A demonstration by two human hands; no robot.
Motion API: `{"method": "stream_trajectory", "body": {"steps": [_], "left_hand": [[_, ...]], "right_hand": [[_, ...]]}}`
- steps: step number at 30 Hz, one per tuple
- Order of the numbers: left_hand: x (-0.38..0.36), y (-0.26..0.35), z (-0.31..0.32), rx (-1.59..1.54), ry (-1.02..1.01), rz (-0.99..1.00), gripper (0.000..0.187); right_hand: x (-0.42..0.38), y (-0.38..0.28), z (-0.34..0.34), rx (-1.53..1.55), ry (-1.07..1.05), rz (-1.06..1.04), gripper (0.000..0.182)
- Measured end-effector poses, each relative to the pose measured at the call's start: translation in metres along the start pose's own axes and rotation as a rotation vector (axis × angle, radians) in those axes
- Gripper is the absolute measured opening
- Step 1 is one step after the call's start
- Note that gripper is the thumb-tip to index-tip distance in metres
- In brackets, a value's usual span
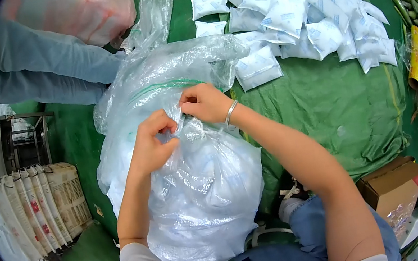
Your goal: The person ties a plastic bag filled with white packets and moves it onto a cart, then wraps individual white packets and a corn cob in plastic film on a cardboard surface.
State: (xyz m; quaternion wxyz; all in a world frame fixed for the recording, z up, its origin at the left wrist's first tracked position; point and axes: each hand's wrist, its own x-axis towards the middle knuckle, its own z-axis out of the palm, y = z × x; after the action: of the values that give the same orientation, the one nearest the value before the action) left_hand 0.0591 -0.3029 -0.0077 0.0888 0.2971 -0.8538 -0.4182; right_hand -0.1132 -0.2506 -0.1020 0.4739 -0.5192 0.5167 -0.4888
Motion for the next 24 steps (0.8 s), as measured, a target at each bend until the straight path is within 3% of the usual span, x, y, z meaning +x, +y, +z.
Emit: {"method": "stream_trajectory", "body": {"steps": [3,5,9,11,12,15,19,21,22,24], "left_hand": [[-0.003,0.0,0.005,0.005,0.006,0.016,0.016],[-0.002,0.0,0.005,0.008,0.029,0.027,0.017],[-0.005,0.0,0.013,0.21,0.047,0.013,0.02],[-0.003,0.001,0.011,0.234,0.063,0.025,0.02],[-0.003,0.001,0.011,0.208,0.08,0.034,0.02],[-0.006,-0.005,0.008,0.148,0.104,0.099,0.02],[-0.001,-0.005,0.004,0.061,0.133,0.154,0.019],[0.0,-0.01,0.007,0.012,0.141,0.099,0.019],[0.001,-0.011,0.005,-0.034,0.144,0.031,0.019],[0.0,-0.01,0.004,-0.022,0.182,0.1,0.017]], "right_hand": [[-0.001,0.003,0.006,0.238,0.03,0.125,0.014],[-0.009,-0.019,0.0,-0.231,0.081,-0.276,0.016],[-0.012,-0.025,-0.01,-0.31,-0.055,-0.191,0.017],[-0.014,-0.011,0.004,-0.257,0.174,-0.18,0.018],[-0.013,-0.006,0.008,-0.26,0.177,-0.177,0.018],[-0.004,0.006,0.025,-0.12,0.404,0.226,0.032],[-0.003,0.007,0.025,-0.155,0.378,0.389,0.028],[-0.004,-0.005,0.032,-0.624,0.56,-0.164,0.019],[-0.006,-0.015,0.026,-0.631,0.572,-0.18,0.019],[-0.018,-0.032,0.011,-0.719,0.438,-0.185,0.021]]}}
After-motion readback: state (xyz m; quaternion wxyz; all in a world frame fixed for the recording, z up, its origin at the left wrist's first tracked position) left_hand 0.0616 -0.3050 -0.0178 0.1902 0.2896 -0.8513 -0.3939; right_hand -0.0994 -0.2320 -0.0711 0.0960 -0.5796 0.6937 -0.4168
